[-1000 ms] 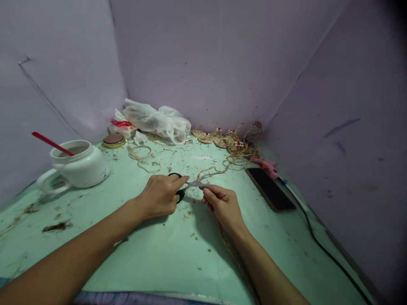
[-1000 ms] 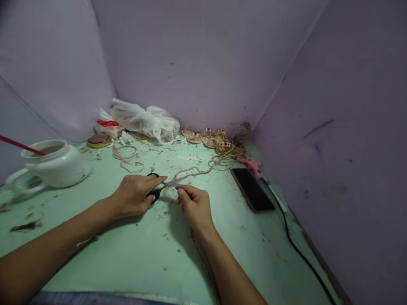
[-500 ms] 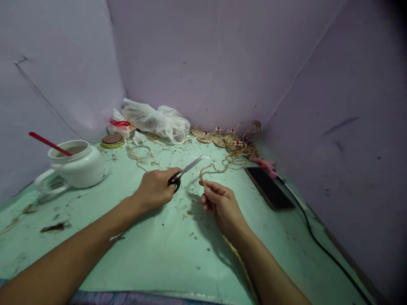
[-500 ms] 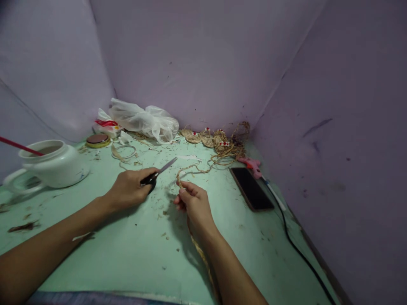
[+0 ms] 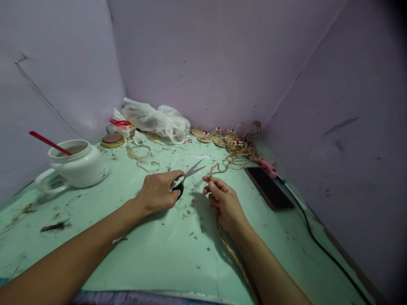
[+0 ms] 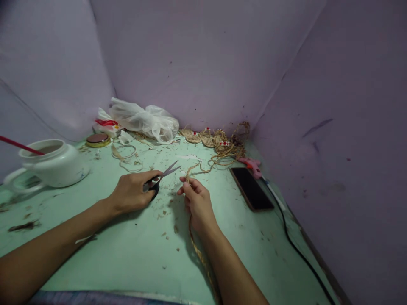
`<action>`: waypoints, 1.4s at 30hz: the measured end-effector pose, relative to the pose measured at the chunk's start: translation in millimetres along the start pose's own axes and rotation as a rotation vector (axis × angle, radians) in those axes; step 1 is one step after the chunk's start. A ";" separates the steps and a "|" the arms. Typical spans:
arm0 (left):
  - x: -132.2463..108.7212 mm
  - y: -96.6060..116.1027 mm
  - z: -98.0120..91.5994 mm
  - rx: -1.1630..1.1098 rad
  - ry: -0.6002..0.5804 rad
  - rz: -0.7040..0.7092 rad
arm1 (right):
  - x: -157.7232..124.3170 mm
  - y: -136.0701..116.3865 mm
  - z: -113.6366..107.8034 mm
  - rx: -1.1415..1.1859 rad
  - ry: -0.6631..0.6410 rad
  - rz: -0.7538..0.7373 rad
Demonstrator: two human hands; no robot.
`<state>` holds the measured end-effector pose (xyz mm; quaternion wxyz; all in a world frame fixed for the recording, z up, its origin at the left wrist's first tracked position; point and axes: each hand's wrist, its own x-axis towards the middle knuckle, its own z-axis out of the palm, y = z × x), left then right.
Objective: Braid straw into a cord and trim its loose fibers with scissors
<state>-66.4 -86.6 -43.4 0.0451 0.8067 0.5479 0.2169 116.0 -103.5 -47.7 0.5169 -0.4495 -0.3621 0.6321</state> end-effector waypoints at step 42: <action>-3.2 -0.5 4.8 0.115 -0.012 0.332 | -10.1 -11.6 1.9 0.113 -0.244 0.052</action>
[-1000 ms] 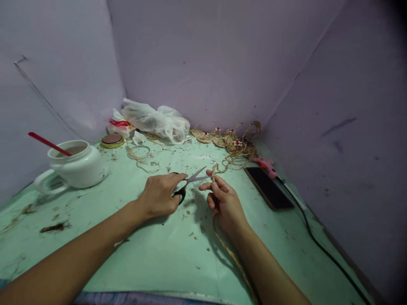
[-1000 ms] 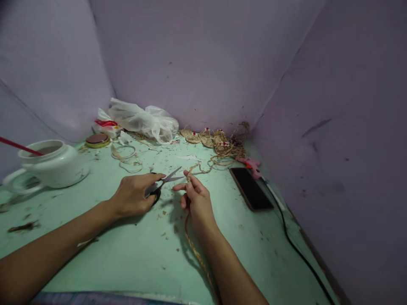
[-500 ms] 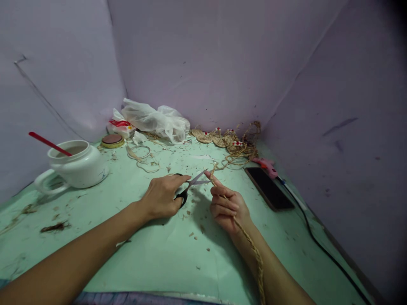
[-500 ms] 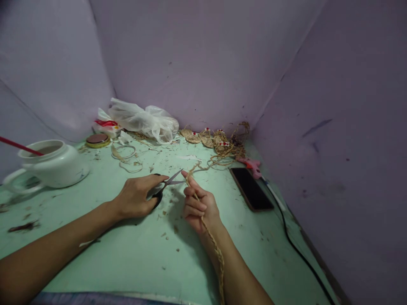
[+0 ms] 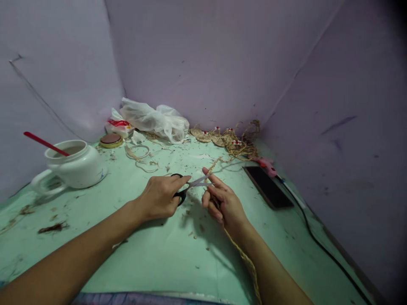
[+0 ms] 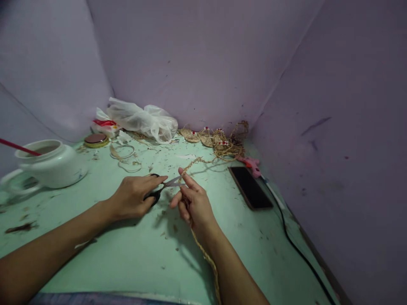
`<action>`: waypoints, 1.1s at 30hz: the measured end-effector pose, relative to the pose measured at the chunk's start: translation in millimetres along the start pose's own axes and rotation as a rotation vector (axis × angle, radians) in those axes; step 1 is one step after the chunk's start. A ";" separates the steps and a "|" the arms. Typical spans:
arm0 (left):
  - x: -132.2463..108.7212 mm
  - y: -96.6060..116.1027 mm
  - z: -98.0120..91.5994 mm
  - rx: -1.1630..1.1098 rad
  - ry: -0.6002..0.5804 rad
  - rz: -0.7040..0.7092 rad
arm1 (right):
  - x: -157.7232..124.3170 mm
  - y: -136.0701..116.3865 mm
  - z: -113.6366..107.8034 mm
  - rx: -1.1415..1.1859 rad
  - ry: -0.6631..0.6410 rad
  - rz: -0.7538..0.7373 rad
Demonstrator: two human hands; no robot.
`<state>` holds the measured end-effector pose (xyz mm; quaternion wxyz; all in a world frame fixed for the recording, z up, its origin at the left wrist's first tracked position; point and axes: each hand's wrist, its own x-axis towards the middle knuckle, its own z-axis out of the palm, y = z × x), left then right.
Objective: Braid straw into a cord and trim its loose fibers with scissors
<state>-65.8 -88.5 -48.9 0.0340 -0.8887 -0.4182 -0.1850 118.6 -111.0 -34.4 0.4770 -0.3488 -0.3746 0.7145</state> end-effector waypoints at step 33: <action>2.0 -2.7 1.5 -0.132 0.121 -0.311 | 6.4 16.0 -19.1 -1.233 0.333 -0.347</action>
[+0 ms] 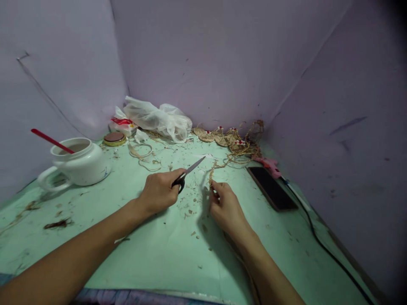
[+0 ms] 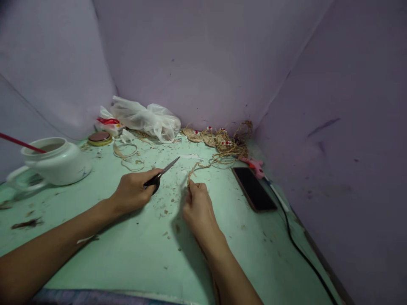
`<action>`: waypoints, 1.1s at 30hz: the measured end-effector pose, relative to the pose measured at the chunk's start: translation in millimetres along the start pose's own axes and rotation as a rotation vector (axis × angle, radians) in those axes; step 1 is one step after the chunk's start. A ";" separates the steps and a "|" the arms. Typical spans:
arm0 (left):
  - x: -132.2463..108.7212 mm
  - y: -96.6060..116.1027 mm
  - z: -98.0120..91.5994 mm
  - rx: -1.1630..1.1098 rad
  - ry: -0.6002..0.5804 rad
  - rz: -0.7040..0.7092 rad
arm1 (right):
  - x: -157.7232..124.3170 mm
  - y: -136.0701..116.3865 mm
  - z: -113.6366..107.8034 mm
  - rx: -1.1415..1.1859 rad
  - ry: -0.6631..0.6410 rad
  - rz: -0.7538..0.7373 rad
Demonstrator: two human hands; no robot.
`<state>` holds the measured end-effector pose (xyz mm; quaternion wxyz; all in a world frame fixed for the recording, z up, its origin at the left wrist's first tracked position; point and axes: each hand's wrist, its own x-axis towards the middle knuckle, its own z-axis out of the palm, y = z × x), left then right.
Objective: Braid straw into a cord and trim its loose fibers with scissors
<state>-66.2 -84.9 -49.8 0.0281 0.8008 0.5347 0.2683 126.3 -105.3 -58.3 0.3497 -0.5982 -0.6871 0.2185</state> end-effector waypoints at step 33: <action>-4.9 8.0 -3.7 0.213 -0.215 0.267 | -0.9 -20.1 -7.7 1.095 -0.281 0.424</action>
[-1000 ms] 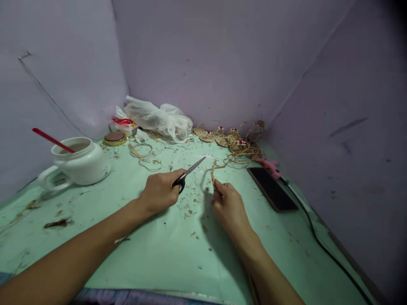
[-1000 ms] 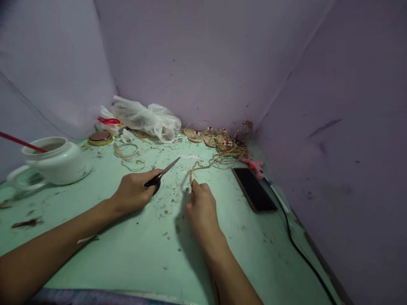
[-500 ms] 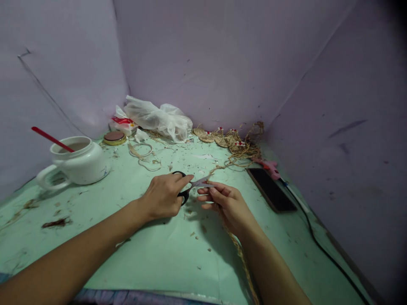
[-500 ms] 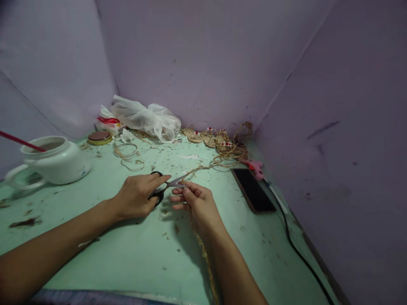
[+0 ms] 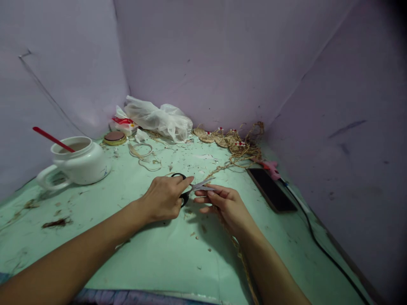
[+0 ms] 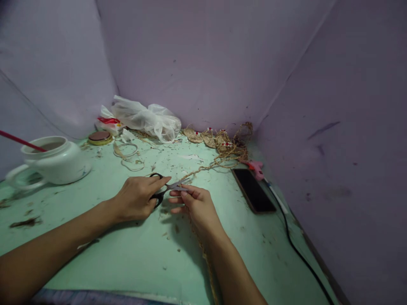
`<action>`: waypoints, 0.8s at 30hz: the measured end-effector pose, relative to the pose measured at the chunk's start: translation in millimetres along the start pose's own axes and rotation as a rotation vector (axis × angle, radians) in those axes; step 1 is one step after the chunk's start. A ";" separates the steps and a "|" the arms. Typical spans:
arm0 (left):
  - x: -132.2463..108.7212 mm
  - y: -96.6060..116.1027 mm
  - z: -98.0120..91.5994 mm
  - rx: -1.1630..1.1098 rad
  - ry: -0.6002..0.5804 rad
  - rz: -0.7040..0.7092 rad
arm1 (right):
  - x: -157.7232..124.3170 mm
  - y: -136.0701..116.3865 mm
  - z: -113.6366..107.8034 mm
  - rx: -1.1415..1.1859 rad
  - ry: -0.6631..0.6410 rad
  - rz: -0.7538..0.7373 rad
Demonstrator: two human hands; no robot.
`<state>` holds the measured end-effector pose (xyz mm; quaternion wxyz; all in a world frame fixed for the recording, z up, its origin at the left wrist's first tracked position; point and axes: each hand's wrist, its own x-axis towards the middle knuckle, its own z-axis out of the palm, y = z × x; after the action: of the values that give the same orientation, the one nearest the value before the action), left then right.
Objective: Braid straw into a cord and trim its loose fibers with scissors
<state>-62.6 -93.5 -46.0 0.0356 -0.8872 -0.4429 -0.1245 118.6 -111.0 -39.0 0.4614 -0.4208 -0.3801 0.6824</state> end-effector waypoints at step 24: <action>1.1 -5.6 -2.5 -0.241 0.052 -0.092 | 2.0 -3.3 -0.1 -0.034 0.077 -0.005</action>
<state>-66.9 -89.7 -43.6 -0.0656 -0.8602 -0.4640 -0.2011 119.2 -108.2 -36.5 0.4701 -0.4536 -0.3745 0.6580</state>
